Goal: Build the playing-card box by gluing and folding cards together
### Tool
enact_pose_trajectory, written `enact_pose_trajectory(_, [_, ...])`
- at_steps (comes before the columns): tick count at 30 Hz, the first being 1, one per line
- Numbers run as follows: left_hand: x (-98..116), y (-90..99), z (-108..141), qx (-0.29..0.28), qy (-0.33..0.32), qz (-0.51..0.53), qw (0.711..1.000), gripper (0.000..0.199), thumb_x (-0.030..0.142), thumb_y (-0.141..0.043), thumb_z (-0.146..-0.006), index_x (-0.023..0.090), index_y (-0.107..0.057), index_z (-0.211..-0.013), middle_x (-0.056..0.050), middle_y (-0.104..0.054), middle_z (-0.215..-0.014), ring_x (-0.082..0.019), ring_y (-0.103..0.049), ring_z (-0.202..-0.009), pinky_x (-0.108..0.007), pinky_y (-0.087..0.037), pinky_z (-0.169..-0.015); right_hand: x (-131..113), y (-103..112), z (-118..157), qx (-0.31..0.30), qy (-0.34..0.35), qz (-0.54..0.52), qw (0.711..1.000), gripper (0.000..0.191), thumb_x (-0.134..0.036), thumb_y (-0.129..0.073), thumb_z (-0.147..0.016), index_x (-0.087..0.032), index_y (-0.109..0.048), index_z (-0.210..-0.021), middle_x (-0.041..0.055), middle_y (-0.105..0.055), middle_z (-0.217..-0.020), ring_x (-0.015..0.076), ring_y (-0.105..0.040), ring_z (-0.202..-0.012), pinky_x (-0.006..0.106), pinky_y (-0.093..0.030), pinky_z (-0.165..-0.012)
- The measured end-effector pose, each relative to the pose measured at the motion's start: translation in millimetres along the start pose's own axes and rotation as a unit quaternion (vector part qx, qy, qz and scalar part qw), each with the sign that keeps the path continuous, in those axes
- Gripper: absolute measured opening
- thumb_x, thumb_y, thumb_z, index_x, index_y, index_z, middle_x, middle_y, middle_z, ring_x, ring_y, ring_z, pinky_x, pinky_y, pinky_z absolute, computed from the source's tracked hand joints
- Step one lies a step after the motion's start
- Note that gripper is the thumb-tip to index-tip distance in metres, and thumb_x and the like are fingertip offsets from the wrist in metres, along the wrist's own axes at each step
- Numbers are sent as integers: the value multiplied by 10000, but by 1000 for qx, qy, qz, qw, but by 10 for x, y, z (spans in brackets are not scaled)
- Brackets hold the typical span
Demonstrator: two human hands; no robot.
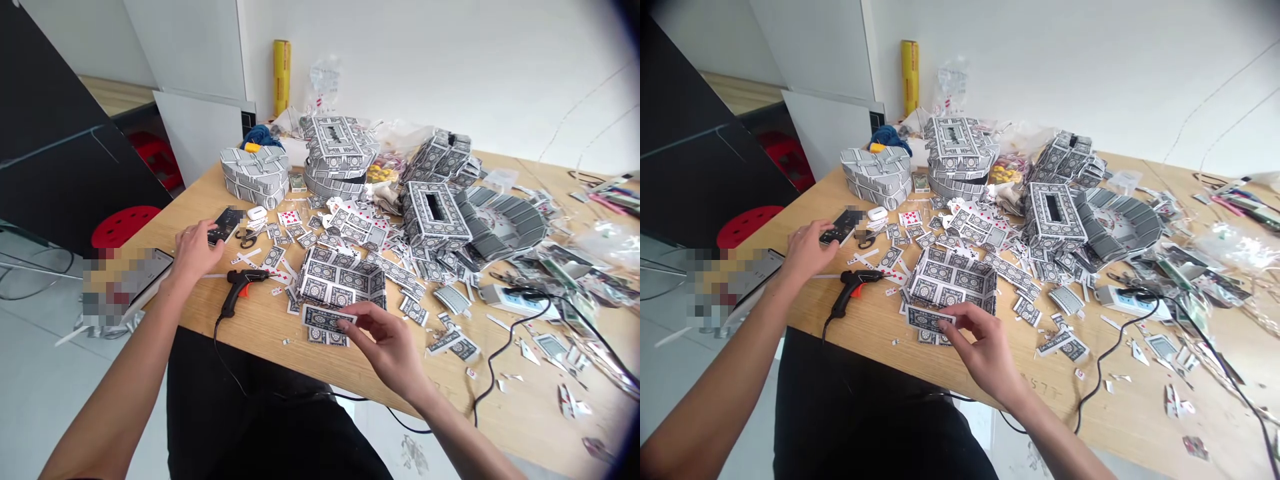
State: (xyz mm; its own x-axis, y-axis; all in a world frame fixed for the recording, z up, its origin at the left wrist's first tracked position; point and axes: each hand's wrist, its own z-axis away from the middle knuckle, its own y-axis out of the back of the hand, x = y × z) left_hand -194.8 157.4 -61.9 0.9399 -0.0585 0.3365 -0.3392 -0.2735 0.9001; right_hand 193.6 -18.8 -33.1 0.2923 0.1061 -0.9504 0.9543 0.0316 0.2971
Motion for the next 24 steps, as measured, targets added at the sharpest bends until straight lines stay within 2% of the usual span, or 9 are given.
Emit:
enact_pose_trajectory(3, [63, 40, 26, 10, 2, 0, 1000, 478, 248, -575, -946, 151, -564, -1414, -173, -724, -1437, -401, -626, -1381, -599, -384, -1219, 21, 18, 0, 2, -5, 0, 1000, 184, -417, -791, -973, -243, -813, -1029, 48, -777, -921, 166, -683, -745, 283, -582, -682])
enact_pose_trajectory(6, [304, 49, 196, 25, -36, 36, 998, 441, 201, -561, -951, 147, -588, -1387, -167, -741, -1404, -394, -653, -1347, -608, -435, -1188, 70, 30, 33, 2, -18, -4, 1000, 206, -432, -786, -979, -240, -808, -1049, 44, -764, -901, 167, -675, -744, 287, -576, -689])
enact_pose_trajectory(8, [581, 56, 424, 31, -96, 94, 990, 329, 196, -562, -971, 175, -644, -1288, -133, -779, -1318, -342, -708, -1262, -544, -506, -1143, 114, 22, 76, 5, -36, -8, 999, 230, -452, -790, -975, -237, -804, -1056, 35, -745, -855, 166, -665, -726, 283, -561, -671])
enact_pose_trajectory(12, [1213, 112, 1050, 49, -210, 227, 950, 192, 163, -566, -1044, 222, -680, -1185, -59, -799, -1127, -212, -761, -1063, -346, -598, -967, 185, -36, 186, 11, -77, -32, 996, 257, -477, -802, -965, -231, -786, -1038, 35, -742, -851, 162, -670, -718, 276, -555, -665])
enact_pose_trajectory(14, [1460, 138, 1351, 39, -238, 272, 931, 243, 114, -580, -1034, 224, -661, -1235, -57, -783, -1107, -197, -750, -1058, -322, -594, -967, 199, -72, 243, 19, -89, -55, 994, 261, -480, -811, -958, -230, -771, -1020, 45, -756, -911, 165, -696, -749, 274, -573, -683])
enact_pose_trajectory(16, [1634, 137, 1601, 7, -232, 297, 926, 281, 102, -585, -1030, 228, -644, -1274, -70, -761, -1137, -201, -733, -1099, -324, -593, -991, 199, -110, 301, 36, -92, -82, 992, 267, -482, -824, -947, -228, -758, -994, 49, -755, -941, 172, -715, -782, 275, -595, -704])
enact_pose_trajectory(21, [1848, 53, 1964, -72, -204, 299, 929, 321, 195, -604, -1049, 221, -604, -1369, -124, -698, -1324, -241, -686, -1270, -385, -578, -1099, 205, -223, 452, 63, -93, -133, 985, 287, -484, -854, -920, -225, -748, -986, 57, -759, -954, 199, -740, -867, 304, -638, -784])
enact_pose_trajectory(24, [1792, 65, 1904, -96, -225, 300, 922, 267, 230, -596, -1065, 233, -627, -1330, -101, -722, -1278, -221, -695, -1244, -361, -581, -1082, 259, -259, 554, 82, -98, -136, 982, 311, -507, -842, -925, -222, -743, -999, 64, -761, -960, 209, -739, -881, 312, -634, -789])
